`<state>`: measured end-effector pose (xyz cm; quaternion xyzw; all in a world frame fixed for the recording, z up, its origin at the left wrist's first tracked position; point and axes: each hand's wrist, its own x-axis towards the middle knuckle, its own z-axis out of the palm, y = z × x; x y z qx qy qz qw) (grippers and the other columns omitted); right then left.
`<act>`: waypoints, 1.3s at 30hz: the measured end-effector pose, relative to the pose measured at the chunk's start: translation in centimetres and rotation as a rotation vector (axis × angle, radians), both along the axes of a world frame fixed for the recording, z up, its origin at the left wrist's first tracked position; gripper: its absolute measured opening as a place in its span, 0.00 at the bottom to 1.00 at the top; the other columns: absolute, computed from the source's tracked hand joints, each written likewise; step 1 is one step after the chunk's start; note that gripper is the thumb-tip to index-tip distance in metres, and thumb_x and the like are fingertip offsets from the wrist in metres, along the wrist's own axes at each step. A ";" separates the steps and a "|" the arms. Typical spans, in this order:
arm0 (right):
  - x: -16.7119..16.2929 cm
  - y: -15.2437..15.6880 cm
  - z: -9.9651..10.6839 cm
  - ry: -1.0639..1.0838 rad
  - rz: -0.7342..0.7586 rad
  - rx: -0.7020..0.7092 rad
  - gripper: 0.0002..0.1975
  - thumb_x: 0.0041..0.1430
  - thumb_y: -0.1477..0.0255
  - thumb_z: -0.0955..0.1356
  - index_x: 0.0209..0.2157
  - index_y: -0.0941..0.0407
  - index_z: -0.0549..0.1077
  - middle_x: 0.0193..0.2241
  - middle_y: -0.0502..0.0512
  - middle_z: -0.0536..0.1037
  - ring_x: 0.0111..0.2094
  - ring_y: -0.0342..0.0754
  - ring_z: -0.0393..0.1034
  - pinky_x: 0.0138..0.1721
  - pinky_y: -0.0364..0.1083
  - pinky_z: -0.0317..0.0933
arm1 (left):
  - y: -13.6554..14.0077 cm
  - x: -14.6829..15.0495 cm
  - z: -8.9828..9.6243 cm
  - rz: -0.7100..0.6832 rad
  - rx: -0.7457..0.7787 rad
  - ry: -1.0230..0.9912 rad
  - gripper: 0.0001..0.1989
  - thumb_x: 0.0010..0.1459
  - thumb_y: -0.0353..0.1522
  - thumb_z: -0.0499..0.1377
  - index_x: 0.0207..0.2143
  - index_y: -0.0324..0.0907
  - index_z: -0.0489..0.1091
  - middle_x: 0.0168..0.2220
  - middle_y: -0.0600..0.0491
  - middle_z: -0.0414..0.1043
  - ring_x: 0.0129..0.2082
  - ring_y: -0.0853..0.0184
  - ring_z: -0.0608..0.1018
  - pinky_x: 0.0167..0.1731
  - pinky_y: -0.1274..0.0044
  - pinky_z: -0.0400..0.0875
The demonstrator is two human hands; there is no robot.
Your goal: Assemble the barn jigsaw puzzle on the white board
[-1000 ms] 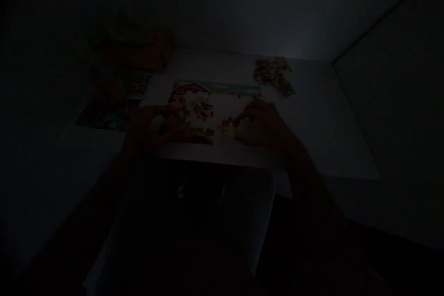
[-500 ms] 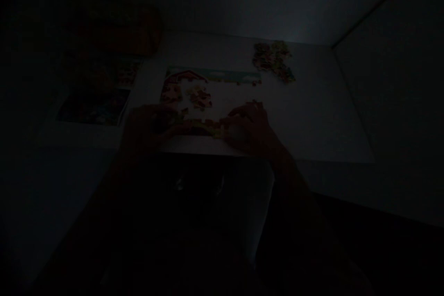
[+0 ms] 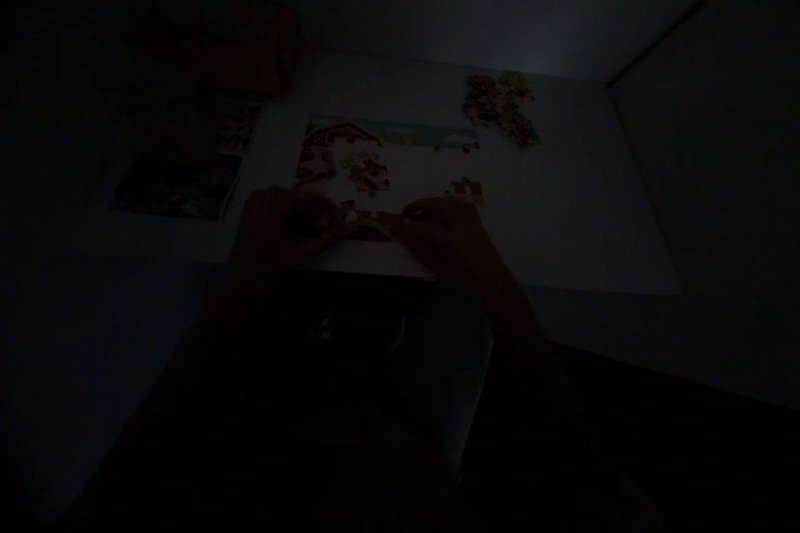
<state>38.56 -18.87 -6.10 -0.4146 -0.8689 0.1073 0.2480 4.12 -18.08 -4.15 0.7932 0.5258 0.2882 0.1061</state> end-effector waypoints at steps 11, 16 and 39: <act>-2.0 2.7 1.5 -0.044 -0.139 0.059 0.20 0.76 0.57 0.74 0.64 0.46 0.81 0.59 0.64 0.85 0.59 0.69 0.80 0.65 0.71 0.65 | 0.0 0.2 -0.4 0.069 0.041 0.057 0.23 0.66 0.51 0.78 0.56 0.51 0.83 0.55 0.48 0.89 0.58 0.46 0.85 0.66 0.53 0.67; -4.9 10.2 3.0 -0.095 -0.094 -0.010 0.26 0.74 0.51 0.74 0.64 0.50 0.82 0.61 0.69 0.81 0.56 0.69 0.80 0.63 0.69 0.67 | -0.1 0.2 -0.5 0.097 0.020 0.049 0.22 0.69 0.49 0.76 0.59 0.53 0.82 0.60 0.48 0.88 0.64 0.45 0.83 0.69 0.50 0.60; -2.5 14.7 4.7 0.110 0.145 -0.362 0.23 0.68 0.44 0.76 0.44 0.49 0.86 0.41 0.57 0.88 0.41 0.58 0.81 0.46 0.57 0.74 | 0.1 -0.2 -0.4 0.124 0.016 0.084 0.28 0.66 0.50 0.77 0.62 0.52 0.80 0.61 0.44 0.84 0.63 0.43 0.80 0.67 0.52 0.65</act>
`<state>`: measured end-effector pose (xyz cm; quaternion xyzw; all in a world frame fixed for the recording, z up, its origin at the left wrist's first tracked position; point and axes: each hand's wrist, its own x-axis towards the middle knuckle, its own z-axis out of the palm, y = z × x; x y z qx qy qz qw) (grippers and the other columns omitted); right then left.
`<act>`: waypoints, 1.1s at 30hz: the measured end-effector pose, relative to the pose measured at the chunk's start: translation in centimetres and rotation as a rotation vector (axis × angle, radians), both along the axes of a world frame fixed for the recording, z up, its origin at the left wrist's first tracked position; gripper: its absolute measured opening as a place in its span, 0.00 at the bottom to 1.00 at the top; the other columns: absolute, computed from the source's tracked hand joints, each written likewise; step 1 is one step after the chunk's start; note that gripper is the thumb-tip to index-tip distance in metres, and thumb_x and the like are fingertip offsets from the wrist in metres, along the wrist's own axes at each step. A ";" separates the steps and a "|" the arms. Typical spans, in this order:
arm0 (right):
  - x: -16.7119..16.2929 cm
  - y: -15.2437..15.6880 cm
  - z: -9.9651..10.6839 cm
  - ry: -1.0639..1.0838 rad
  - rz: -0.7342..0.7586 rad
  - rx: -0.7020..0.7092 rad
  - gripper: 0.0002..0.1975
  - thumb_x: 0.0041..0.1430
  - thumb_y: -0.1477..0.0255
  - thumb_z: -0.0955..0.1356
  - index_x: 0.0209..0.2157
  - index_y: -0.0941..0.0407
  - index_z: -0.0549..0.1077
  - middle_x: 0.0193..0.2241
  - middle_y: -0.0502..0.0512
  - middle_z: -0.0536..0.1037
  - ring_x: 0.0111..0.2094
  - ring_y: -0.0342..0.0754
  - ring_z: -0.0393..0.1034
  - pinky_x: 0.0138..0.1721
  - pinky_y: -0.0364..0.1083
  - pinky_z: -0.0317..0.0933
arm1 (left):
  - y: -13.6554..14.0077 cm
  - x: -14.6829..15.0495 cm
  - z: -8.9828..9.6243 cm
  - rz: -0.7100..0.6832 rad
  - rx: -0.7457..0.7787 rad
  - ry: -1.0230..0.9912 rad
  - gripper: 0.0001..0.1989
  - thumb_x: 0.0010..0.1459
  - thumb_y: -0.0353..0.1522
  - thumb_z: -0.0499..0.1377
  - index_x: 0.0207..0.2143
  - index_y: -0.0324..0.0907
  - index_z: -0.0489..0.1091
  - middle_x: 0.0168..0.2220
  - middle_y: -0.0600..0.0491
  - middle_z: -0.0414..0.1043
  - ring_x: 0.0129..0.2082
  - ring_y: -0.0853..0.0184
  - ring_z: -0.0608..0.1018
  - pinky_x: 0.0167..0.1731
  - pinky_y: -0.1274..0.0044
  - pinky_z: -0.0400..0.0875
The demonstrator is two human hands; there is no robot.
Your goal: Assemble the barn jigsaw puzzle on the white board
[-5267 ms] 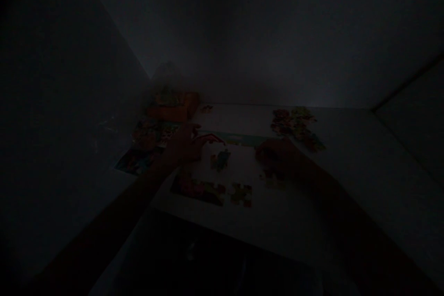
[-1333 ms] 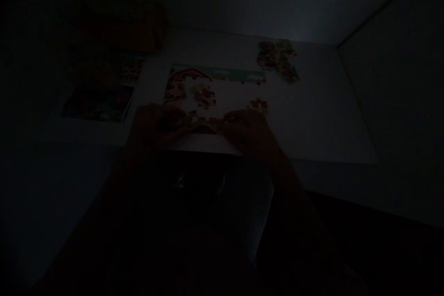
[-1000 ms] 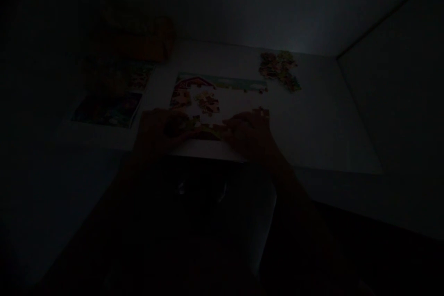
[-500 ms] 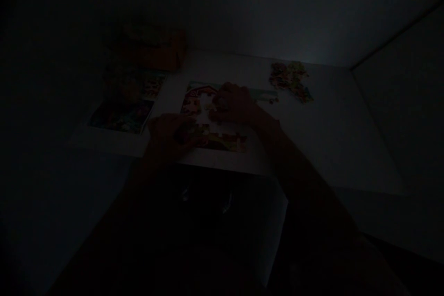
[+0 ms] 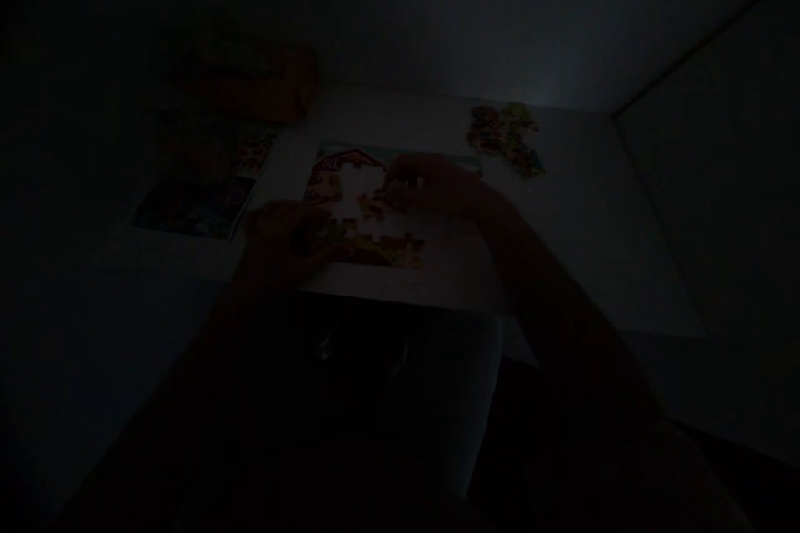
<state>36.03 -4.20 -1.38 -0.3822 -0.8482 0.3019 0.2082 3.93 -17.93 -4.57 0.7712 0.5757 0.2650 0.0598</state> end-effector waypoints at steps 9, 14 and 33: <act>7.7 -2.7 -1.5 0.258 -0.191 -0.053 0.26 0.60 0.42 0.82 0.48 0.45 0.84 0.41 0.55 0.86 0.40 0.57 0.82 0.38 0.55 0.79 | 0.2 -0.1 0.2 -0.008 0.010 0.014 0.30 0.68 0.61 0.70 0.61 0.53 0.80 0.60 0.45 0.84 0.63 0.41 0.80 0.66 0.48 0.68; 8.1 -4.6 -1.5 0.272 -0.138 -0.131 0.20 0.65 0.45 0.79 0.46 0.45 0.88 0.41 0.56 0.87 0.42 0.59 0.83 0.41 0.57 0.78 | -0.1 -0.2 1.2 0.028 -0.010 0.048 0.44 0.68 0.71 0.59 0.64 0.47 0.79 0.62 0.45 0.82 0.64 0.39 0.79 0.67 0.43 0.68; 8.3 -4.6 -0.2 -0.043 0.205 -0.132 0.15 0.67 0.52 0.77 0.39 0.50 0.88 0.37 0.56 0.88 0.37 0.57 0.80 0.43 0.55 0.70 | -4.7 10.5 0.8 -0.303 -0.028 0.185 0.29 0.75 0.47 0.68 0.75 0.60 0.74 0.72 0.50 0.79 0.70 0.44 0.77 0.72 0.48 0.65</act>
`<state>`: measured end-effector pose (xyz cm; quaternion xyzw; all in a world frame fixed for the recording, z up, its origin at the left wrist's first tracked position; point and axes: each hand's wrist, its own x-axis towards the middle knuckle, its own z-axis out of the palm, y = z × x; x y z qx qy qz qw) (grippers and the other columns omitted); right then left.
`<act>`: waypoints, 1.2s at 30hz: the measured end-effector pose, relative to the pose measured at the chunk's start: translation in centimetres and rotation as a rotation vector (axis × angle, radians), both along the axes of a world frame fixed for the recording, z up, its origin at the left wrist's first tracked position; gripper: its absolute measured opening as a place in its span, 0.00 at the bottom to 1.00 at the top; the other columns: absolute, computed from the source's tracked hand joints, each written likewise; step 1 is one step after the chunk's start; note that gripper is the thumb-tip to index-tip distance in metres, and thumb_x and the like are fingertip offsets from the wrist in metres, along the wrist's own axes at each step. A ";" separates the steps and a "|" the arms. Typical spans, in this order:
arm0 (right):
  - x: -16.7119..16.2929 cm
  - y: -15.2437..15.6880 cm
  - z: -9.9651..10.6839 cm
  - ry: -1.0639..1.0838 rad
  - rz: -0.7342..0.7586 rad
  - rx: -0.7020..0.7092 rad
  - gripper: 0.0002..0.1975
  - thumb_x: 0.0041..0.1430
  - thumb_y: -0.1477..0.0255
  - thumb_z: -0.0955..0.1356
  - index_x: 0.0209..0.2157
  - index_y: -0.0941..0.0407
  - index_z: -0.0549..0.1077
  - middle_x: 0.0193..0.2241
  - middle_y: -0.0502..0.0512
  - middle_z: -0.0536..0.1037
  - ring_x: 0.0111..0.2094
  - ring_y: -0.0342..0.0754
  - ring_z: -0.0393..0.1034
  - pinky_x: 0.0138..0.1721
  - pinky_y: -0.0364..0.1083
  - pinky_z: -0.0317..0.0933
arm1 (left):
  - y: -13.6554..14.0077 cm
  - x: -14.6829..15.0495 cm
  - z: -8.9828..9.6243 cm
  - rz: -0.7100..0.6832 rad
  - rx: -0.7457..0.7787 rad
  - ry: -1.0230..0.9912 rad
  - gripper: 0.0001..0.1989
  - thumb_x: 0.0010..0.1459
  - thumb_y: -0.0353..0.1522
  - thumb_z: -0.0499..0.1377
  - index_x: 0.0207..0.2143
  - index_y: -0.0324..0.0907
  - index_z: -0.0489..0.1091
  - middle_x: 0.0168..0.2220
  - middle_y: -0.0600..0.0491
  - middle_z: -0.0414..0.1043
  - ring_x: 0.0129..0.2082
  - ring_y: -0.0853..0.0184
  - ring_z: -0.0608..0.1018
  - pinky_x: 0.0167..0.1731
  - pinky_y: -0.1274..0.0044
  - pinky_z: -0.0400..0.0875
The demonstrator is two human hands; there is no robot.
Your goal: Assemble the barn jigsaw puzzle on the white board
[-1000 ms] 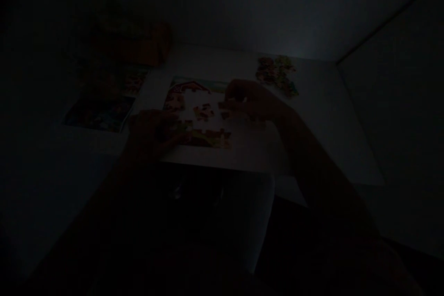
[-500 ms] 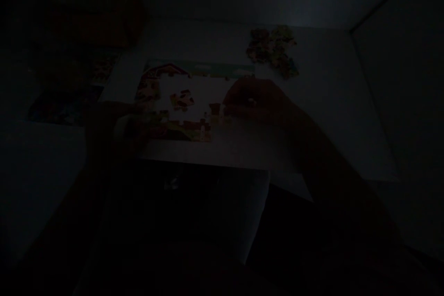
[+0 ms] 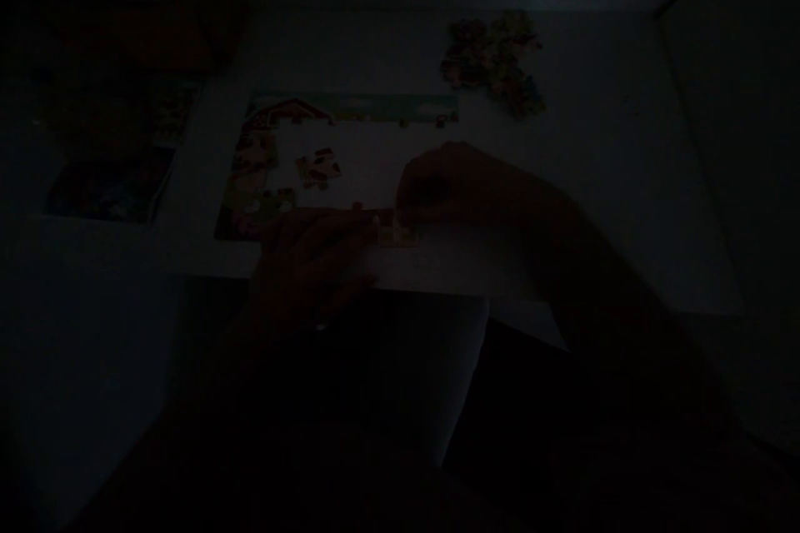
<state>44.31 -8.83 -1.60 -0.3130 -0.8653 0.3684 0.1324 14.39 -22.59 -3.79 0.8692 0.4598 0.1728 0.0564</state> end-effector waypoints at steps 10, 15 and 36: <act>3.1 1.8 -0.6 0.041 -0.357 0.178 0.23 0.62 0.43 0.80 0.43 0.48 0.87 0.40 0.59 0.85 0.41 0.60 0.78 0.42 0.58 0.71 | 0.1 0.3 0.1 -0.011 0.003 -0.019 0.26 0.77 0.46 0.66 0.73 0.56 0.76 0.72 0.48 0.80 0.69 0.43 0.77 0.70 0.48 0.65; 4.2 2.5 -1.0 -0.022 -0.276 0.171 0.24 0.58 0.42 0.82 0.44 0.45 0.87 0.44 0.60 0.86 0.46 0.67 0.80 0.51 0.65 0.73 | 0.1 0.5 0.1 -0.002 -0.008 0.007 0.27 0.76 0.47 0.66 0.73 0.56 0.76 0.74 0.48 0.78 0.70 0.41 0.76 0.71 0.47 0.65; 4.7 2.4 -0.3 -0.138 -0.257 0.084 0.29 0.52 0.43 0.83 0.46 0.49 0.84 0.46 0.59 0.86 0.44 0.63 0.79 0.45 0.59 0.72 | -0.1 0.8 -0.1 0.065 0.043 0.065 0.26 0.78 0.51 0.63 0.71 0.52 0.75 0.73 0.44 0.76 0.69 0.43 0.75 0.69 0.49 0.65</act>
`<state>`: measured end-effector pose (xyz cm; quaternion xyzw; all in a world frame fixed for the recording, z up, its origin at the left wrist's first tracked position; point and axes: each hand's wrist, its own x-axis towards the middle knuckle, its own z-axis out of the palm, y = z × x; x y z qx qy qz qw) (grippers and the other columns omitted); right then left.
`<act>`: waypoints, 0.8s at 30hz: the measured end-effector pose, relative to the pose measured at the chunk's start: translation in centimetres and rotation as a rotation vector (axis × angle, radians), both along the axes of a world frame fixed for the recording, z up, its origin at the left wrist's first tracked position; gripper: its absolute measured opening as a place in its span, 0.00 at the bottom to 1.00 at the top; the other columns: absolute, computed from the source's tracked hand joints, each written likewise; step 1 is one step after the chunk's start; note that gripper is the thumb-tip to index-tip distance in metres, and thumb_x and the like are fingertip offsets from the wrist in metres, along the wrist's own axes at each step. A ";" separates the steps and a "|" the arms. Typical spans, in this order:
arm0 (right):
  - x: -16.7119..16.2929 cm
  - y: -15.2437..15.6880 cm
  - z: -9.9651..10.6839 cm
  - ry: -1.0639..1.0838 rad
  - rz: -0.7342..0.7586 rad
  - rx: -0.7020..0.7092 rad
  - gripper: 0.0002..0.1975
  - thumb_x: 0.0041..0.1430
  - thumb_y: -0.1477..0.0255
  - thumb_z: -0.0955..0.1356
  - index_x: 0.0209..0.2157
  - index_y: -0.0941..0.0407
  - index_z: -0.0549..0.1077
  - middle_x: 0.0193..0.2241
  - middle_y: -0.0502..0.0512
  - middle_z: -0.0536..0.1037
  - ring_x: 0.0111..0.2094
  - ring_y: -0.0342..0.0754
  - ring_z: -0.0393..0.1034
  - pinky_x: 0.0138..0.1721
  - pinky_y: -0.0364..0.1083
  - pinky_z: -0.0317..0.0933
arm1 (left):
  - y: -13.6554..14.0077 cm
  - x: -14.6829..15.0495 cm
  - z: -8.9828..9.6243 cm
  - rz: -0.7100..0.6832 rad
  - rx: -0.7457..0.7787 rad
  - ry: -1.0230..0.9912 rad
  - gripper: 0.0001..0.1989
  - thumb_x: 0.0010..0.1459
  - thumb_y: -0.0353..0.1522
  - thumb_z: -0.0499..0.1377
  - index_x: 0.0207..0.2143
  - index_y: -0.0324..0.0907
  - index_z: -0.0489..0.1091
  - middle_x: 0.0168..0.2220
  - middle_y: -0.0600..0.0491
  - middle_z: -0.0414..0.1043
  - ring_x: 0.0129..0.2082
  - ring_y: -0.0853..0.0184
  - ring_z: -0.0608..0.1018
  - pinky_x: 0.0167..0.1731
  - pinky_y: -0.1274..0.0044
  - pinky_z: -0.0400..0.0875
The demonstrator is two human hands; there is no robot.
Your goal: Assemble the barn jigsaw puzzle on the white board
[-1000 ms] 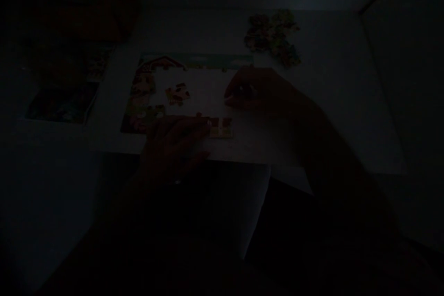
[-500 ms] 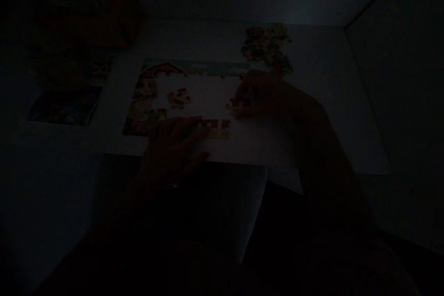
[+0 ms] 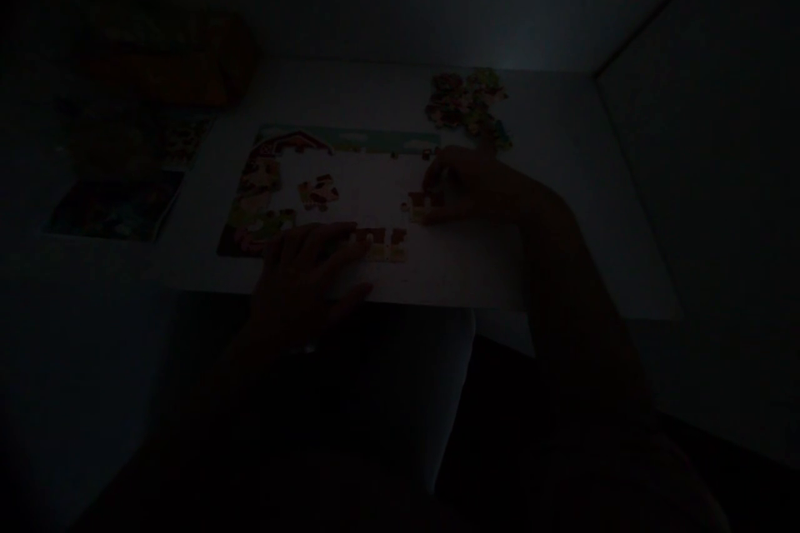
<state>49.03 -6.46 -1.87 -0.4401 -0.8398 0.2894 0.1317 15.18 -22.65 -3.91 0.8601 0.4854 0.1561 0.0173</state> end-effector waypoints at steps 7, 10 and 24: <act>0.0 -0.5 0.7 -0.037 0.015 0.010 0.26 0.53 0.49 0.83 0.46 0.50 0.83 0.41 0.56 0.86 0.39 0.59 0.79 0.42 0.56 0.68 | 0.1 0.1 0.0 0.007 -0.017 -0.012 0.31 0.78 0.50 0.63 0.75 0.48 0.71 0.73 0.41 0.75 0.70 0.41 0.75 0.70 0.49 0.65; -0.3 -1.0 1.3 -0.046 0.030 0.016 0.24 0.53 0.53 0.83 0.46 0.51 0.83 0.43 0.58 0.86 0.40 0.59 0.78 0.42 0.56 0.68 | 0.1 0.1 0.0 0.011 -0.022 -0.013 0.32 0.77 0.50 0.63 0.76 0.48 0.70 0.74 0.41 0.75 0.70 0.41 0.74 0.71 0.48 0.64; -0.2 -9.7 -0.6 0.008 -0.065 0.136 0.20 0.61 0.54 0.81 0.50 0.48 0.83 0.47 0.58 0.87 0.47 0.63 0.81 0.52 0.61 0.69 | 0.1 3.1 0.2 -0.128 -0.050 -0.014 0.37 0.80 0.51 0.61 0.83 0.47 0.64 0.76 0.42 0.74 0.73 0.41 0.72 0.74 0.50 0.61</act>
